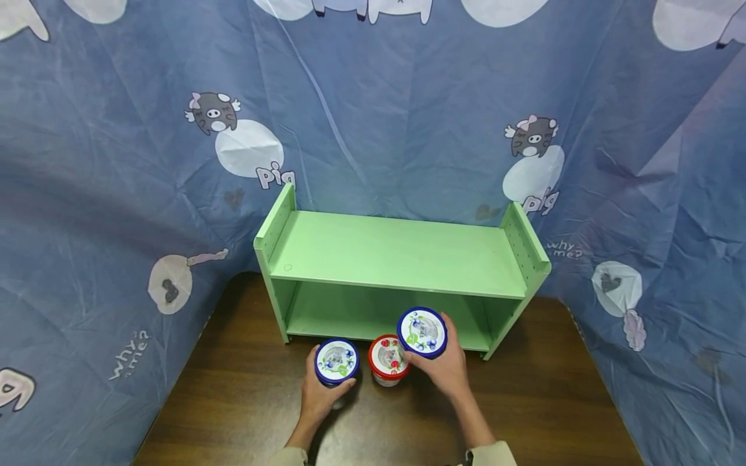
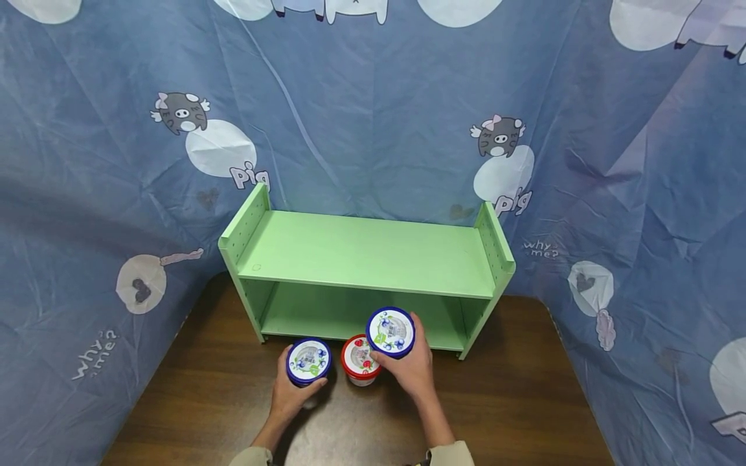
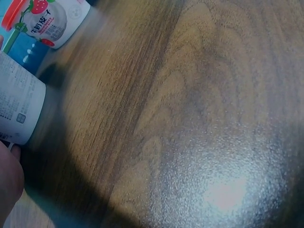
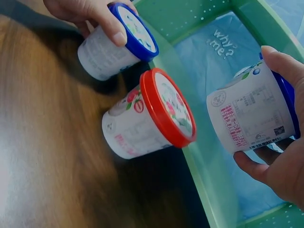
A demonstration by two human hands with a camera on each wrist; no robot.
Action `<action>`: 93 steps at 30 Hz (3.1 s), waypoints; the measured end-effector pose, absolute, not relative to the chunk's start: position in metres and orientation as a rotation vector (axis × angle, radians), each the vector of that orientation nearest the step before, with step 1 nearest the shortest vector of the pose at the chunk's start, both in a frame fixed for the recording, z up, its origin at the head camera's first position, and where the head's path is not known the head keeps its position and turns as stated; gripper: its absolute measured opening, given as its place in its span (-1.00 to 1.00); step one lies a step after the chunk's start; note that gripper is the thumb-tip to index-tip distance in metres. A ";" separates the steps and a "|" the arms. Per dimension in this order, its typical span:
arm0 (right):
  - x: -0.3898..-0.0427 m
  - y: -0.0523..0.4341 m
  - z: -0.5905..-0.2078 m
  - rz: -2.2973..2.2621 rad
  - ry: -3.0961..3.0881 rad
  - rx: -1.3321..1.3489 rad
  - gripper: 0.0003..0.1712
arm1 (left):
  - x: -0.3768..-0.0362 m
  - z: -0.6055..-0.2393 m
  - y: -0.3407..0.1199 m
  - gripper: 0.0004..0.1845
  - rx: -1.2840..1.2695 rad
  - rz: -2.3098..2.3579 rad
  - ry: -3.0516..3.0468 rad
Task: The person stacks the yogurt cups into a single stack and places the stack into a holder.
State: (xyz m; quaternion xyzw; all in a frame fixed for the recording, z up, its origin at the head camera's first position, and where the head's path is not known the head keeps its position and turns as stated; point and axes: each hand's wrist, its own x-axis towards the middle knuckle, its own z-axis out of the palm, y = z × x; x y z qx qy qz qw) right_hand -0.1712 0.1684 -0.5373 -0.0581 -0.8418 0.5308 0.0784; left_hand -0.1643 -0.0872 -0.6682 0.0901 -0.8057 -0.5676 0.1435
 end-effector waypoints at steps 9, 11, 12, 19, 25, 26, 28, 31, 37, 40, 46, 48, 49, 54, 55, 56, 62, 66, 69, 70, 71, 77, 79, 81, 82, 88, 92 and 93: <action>-0.178 0.153 -0.541 1.639 -2.528 -0.136 0.31 | -0.164 -0.670 -0.086 0.20 0.244 -1.651 -2.302; -0.179 0.150 -0.543 1.643 -2.529 -0.135 0.30 | -0.164 -0.670 -0.086 0.20 0.250 -1.661 -2.300; -0.179 0.149 -0.544 1.643 -2.531 -0.134 0.31 | -0.164 -0.670 -0.086 0.20 0.250 -1.663 -2.301; -0.181 0.142 -0.549 1.635 -2.536 -0.092 0.31 | -0.165 -0.670 -0.087 0.18 0.252 -1.655 -2.305; -0.181 0.137 -0.552 1.622 -2.562 -0.083 0.31 | -0.167 -0.668 -0.086 0.19 0.246 -1.676 -2.307; -0.182 0.137 -0.553 1.619 -2.568 -0.090 0.31 | -0.167 -0.668 -0.086 0.19 0.243 -1.681 -2.305; -0.182 0.136 -0.554 1.611 -2.580 -0.084 0.31 | -0.168 -0.667 -0.086 0.19 0.239 -1.689 -2.302; -0.183 0.135 -0.555 1.599 -2.592 -0.065 0.30 | -0.166 -0.666 -0.086 0.19 0.242 -1.710 -2.291; -0.182 0.134 -0.559 1.595 -2.594 -0.056 0.29 | -0.163 -0.666 -0.087 0.19 0.246 -1.725 -2.290; -0.183 0.134 -0.561 1.589 -2.603 -0.061 0.30 | -0.164 -0.666 -0.086 0.18 0.245 -1.730 -2.286; -0.184 0.132 -0.562 1.597 -2.620 -0.063 0.30 | -0.164 -0.666 -0.087 0.18 0.243 -1.738 -2.287; -0.184 0.133 -0.562 1.604 -2.619 -0.065 0.30 | -0.164 -0.666 -0.087 0.18 0.244 -1.737 -2.292; -0.184 0.133 -0.563 1.608 -2.619 -0.067 0.30 | -0.164 -0.666 -0.087 0.18 0.246 -1.736 -2.294; -0.184 0.134 -0.564 1.633 -2.621 -0.062 0.29 | -0.164 -0.667 -0.087 0.19 0.254 -1.711 -2.311; -0.185 0.134 -0.564 1.642 -2.622 -0.064 0.30 | -0.164 -0.668 -0.087 0.19 0.254 -1.702 -2.316; -0.185 0.134 -0.565 1.644 -2.623 -0.056 0.29 | -0.165 -0.668 -0.087 0.19 0.254 -1.694 -2.319; -0.186 0.134 -0.565 1.665 -2.614 -0.022 0.28 | -0.164 -0.668 -0.087 0.19 0.249 -1.701 -2.302; -0.185 0.135 -0.565 1.664 -2.611 -0.015 0.28 | -0.164 -0.666 -0.087 0.18 0.247 -1.691 -2.307; -0.185 0.135 -0.565 1.661 -2.609 -0.015 0.27 | -0.163 -0.666 -0.087 0.19 0.246 -1.683 -2.314; -0.185 0.135 -0.565 1.661 -2.609 -0.015 0.27 | -0.163 -0.666 -0.087 0.19 0.243 -1.687 -2.312; -0.185 0.135 -0.565 1.663 -2.609 -0.014 0.27 | -0.163 -0.665 -0.087 0.19 0.244 -1.694 -2.309; -0.184 0.134 -0.564 1.684 -2.605 -0.008 0.26 | -0.162 -0.664 -0.088 0.20 0.249 -1.762 -2.286; -0.184 0.133 -0.565 1.688 -2.606 -0.012 0.26 | -0.162 -0.663 -0.089 0.21 0.252 -1.803 -2.267; -0.183 0.133 -0.565 1.694 -2.606 -0.025 0.27 | -0.161 -0.662 -0.090 0.22 0.249 -1.839 -2.248; -0.183 0.133 -0.565 1.692 -2.605 -0.026 0.27 | -0.160 -0.661 -0.090 0.22 0.245 -1.848 -2.243; -0.184 0.134 -0.566 1.668 -2.617 -0.035 0.26 | -0.162 -0.656 -0.094 0.21 0.219 -1.826 -2.223; -0.185 0.134 -0.567 1.668 -2.625 -0.044 0.27 | -0.166 -0.648 -0.096 0.19 0.209 -1.807 -2.220; -0.185 0.134 -0.567 1.675 -2.625 -0.049 0.27 | -0.166 -0.645 -0.096 0.19 0.206 -1.805 -2.220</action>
